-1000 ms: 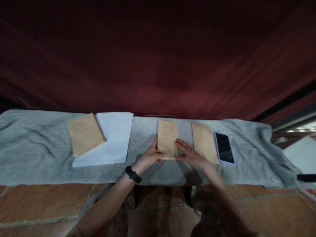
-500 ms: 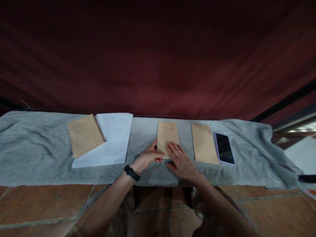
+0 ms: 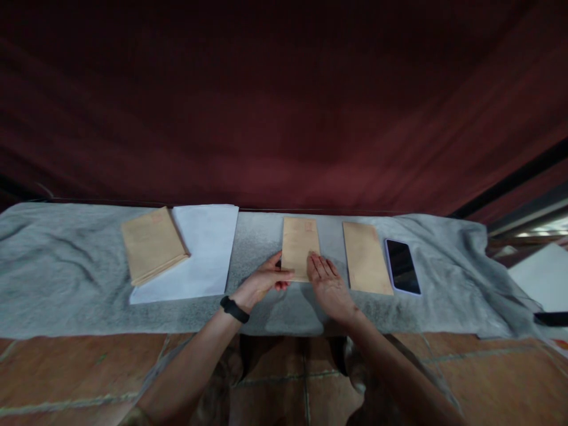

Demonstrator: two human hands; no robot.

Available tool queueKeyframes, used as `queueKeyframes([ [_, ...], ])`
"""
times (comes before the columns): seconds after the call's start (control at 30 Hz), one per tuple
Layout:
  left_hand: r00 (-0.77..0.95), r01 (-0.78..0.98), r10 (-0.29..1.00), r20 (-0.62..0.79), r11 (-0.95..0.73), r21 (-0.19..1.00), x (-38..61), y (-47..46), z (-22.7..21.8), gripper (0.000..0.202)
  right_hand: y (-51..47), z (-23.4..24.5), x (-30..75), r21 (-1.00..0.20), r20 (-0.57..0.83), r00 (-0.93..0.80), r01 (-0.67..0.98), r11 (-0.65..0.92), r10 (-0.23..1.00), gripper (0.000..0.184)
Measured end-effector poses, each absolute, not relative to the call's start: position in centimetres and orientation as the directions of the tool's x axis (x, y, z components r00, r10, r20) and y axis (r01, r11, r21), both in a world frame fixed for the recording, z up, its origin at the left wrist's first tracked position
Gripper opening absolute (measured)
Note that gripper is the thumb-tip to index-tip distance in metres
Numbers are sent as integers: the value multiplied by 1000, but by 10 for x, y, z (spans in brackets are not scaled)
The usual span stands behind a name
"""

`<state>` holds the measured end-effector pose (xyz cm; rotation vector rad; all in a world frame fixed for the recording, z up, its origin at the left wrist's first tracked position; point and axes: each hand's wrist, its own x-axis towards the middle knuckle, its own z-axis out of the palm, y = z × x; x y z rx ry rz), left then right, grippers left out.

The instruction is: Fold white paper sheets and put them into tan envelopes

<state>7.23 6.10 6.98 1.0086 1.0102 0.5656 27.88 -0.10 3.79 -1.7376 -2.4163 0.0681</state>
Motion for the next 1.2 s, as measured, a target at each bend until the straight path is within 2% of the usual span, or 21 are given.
queueKeyframes([
  [0.2, 481, 26, 778, -405, 449, 893, 72, 63, 65, 77, 1, 42, 276, -132, 149, -330, 927, 350, 932, 69],
  [0.33, 482, -4, 783, -393, 450, 893, 76, 63, 63, 64, 4, 47, 270, -149, 155, -363, 911, 385, 919, 69],
  [0.5, 434, -206, 786, -439, 562, 801, 76, 71, 69, 48, 10, 59, 277, -213, 230, -287, 918, 335, 930, 72],
  [0.67, 457, -352, 760, -462, 631, 691, 76, 77, 74, 49, 13, 70, 287, -215, 347, -297, 898, 384, 889, 79],
  [0.87, 507, -472, 781, -366, 606, 640, 84, 74, 81, 58, 8, 66, 282, -175, 342, -431, 844, 507, 835, 77],
  [0.97, 492, -464, 791, -363, 592, 660, 85, 75, 83, 56, 8, 65, 283, -159, 307, -467, 834, 529, 829, 77],
  [1.2, 323, -353, 867, -379, 483, 801, 82, 80, 66, 48, 9, 57, 279, -90, 240, -520, 829, 552, 820, 68],
])
